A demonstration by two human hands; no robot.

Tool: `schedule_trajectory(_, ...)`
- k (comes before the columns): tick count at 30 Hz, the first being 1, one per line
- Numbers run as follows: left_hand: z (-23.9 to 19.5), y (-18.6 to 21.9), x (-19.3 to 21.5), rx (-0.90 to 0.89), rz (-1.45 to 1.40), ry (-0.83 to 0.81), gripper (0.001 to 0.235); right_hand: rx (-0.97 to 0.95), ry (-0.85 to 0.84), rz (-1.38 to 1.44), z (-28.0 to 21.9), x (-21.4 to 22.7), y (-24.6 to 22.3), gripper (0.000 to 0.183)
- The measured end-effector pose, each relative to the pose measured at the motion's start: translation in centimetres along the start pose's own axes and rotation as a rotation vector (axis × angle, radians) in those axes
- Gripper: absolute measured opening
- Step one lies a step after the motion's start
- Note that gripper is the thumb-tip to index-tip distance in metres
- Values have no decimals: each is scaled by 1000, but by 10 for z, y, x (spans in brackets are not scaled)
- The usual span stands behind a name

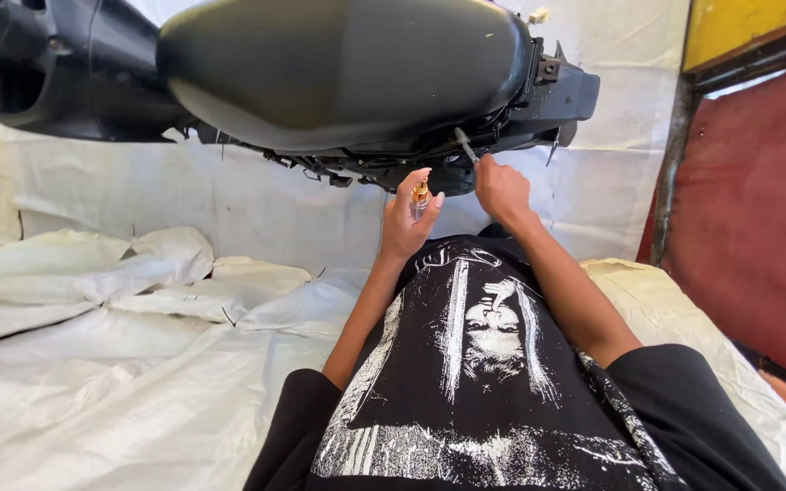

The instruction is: The person uses a wrench to tighten bolts on the rear section of a black motorcycle, near the seat and undercarriage. They hold a small spray bottle in their left hand while working with the wrench in their right hand. The person moves around the rear of the motorcycle to access different bolts.

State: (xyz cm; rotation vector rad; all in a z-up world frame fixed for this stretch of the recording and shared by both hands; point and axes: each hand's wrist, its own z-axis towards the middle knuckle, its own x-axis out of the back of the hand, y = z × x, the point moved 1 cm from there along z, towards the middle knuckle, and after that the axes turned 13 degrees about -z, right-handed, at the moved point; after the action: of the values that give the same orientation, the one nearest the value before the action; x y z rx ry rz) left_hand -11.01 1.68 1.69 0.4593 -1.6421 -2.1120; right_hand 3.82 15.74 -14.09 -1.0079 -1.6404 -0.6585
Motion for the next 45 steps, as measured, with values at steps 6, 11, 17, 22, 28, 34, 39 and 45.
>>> schedule_trajectory(6, 9, 1, 21, -67, 4, -78, 45, -120, -22, 87, -7, 10, -9, 34)
schedule_trajectory(11, 10, 0, 42, -79, -28, -134, 46, -125, 16, 57, -21, 4, -28, 34)
schedule_trajectory(17, 10, 9, 67, -76, -18, -212, 45, -239, -73, 143, -27, 7, -38, 36)
schedule_trajectory(22, 5, 2, 92, -81, -26, -232, 46, -306, -40, 201, -32, 7, -77, 34)
schedule_trajectory(28, 1, 6, 103, -48, -6, -262, 47, -367, -35, 296, -34, 21, -80, 35)
schedule_trajectory(34, -2, 3, 115, -33, 23, -298, 47, -365, -58, 255, -36, 2, -97, 33)
schedule_trajectory(39, -5, -1, 126, -14, 44, -295, 46, -432, -67, 258, -33, 1, -76, 37)
schedule_trajectory(45, -7, -1, 135, -11, 53, -330, 46, -388, -84, 193, -42, -32, -101, 32)
